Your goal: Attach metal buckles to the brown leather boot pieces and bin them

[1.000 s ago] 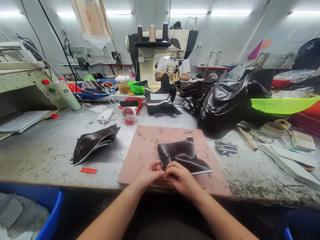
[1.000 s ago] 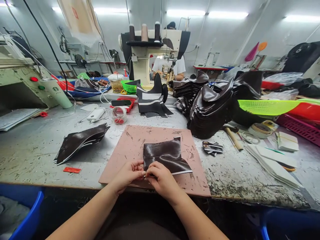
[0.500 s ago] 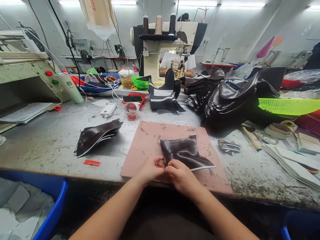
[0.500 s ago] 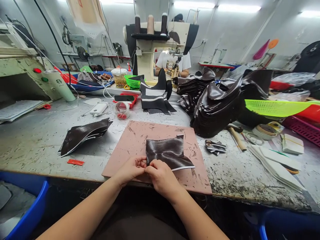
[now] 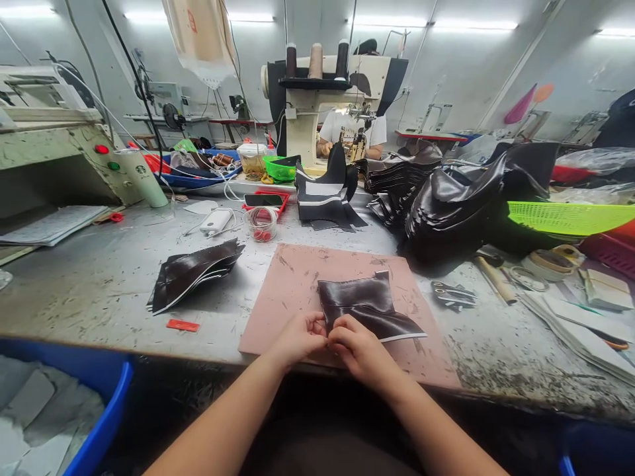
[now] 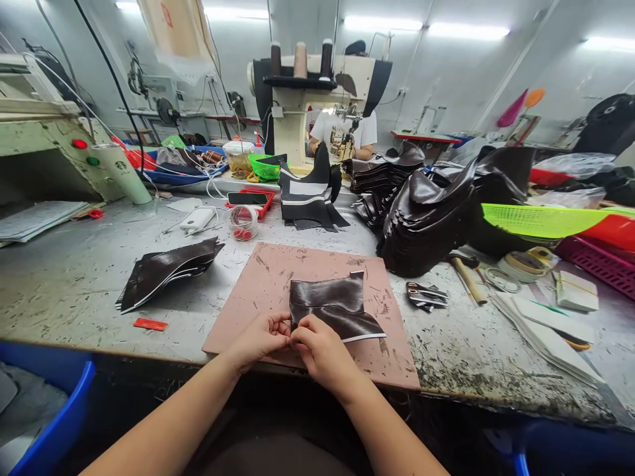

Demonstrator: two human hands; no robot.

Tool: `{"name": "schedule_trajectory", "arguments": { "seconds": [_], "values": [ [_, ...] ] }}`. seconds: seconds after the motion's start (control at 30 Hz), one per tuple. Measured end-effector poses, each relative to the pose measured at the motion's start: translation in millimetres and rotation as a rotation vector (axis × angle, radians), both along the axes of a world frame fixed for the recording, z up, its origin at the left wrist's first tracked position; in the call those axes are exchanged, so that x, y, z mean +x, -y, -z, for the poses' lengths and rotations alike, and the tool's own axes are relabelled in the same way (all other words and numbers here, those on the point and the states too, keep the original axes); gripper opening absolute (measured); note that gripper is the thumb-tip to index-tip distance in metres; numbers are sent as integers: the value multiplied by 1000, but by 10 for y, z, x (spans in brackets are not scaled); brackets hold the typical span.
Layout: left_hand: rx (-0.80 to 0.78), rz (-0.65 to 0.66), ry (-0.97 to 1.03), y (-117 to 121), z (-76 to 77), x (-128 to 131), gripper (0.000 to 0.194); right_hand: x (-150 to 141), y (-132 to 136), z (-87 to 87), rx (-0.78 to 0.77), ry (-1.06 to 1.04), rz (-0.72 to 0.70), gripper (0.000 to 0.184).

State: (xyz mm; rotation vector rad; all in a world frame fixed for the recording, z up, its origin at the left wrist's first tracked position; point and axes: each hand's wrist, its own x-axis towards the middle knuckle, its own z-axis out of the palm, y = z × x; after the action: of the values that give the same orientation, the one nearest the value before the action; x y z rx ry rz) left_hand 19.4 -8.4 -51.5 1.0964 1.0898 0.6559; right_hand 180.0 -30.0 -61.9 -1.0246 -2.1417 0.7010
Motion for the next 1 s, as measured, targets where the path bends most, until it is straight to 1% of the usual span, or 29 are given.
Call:
{"name": "schedule_trajectory", "arguments": {
  "seconds": [0.1, 0.17, 0.23, 0.3, 0.33, 0.4, 0.43, 0.5, 0.53, 0.57, 0.6, 0.63, 0.67, 0.7, 0.73, 0.77, 0.8, 0.83, 0.87, 0.9, 0.93, 0.97, 1.0],
  "values": [
    [1, 0, 3, 4, -17, 4, 27, -16, -8, -6, -9, 51, 9, 20],
    [6, -6, -2, 11, -36, 5, 27, -18, -2, 2, -25, 27, -1, 18],
    [14, -14, -12, 20, -51, 4, 28, 11, 20, 6, -91, -98, -11, 13],
    [26, -25, -27, 26, -56, 7, 34, 114, 54, -11, -217, -335, 22, 9],
    [35, -30, -37, 27, -52, 13, 38, 209, 72, -31, -280, -482, 67, 13],
    [56, -38, -65, 27, -34, 29, 46, 503, 112, -91, -341, -785, 231, 23],
    [69, -42, -83, 27, -20, 39, 49, 699, 139, -125, -322, -921, 348, 27],
    [104, -53, -114, 33, 8, 47, 55, 1146, 234, -179, -215, -1111, 628, 33],
    [136, -58, -139, 40, 18, 42, 58, 1367, 311, -192, -159, -1155, 766, 35],
    [178, -55, -178, 49, 21, 28, 60, 1564, 410, -193, -137, -1155, 880, 37],
    [232, -37, -237, 58, 16, 5, 62, 1724, 528, -182, -175, -1103, 950, 37],
    [301, -13, -325, 66, 3, -23, 62, 1838, 657, -161, -269, -999, 975, 34],
    [393, 3, -451, 71, -20, -53, 61, 1902, 785, -134, -394, -851, 950, 31],
    [511, -2, -603, 70, -50, -77, 57, 1921, 901, -107, -520, -675, 880, 27],
    [657, -21, -760, 63, -86, -90, 53, 1903, 990, -85, -630, -488, 772, 25],
    [828, -44, -903, 48, -124, -84, 49, 1857, 1043, -73, -703, -326, 643, 26],
    [1013, -65, -1014, 25, -162, -56, 45, 1796, 1051, -69, -743, -214, 515, 28],
    [1192, -67, -1078, -4, -195, -5, 43, 1728, 1011, -74, -764, -159, 416, 31],
    [1349, -34, -1091, -35, -219, 66, 41, 1661, 925, -81, -769, -158, 371, 35],
    [1467, 33, -1065, -67, -230, 153, 41, 1597, 799, -86, -759, -194, 386, 40],
    [1541, 122, -1018, -94, -227, 246, 40, 1540, 641, -86, -718, -244, 457, 41],
    [1571, 227, -965, -116, -209, 339, 39, 1489, 462, -79, -648, -285, 560, 41],
    [1566, 346, -915, -129, -176, 423, 39, 1444, 273, -66, -557, -285, 649, 38]
  ]
}}
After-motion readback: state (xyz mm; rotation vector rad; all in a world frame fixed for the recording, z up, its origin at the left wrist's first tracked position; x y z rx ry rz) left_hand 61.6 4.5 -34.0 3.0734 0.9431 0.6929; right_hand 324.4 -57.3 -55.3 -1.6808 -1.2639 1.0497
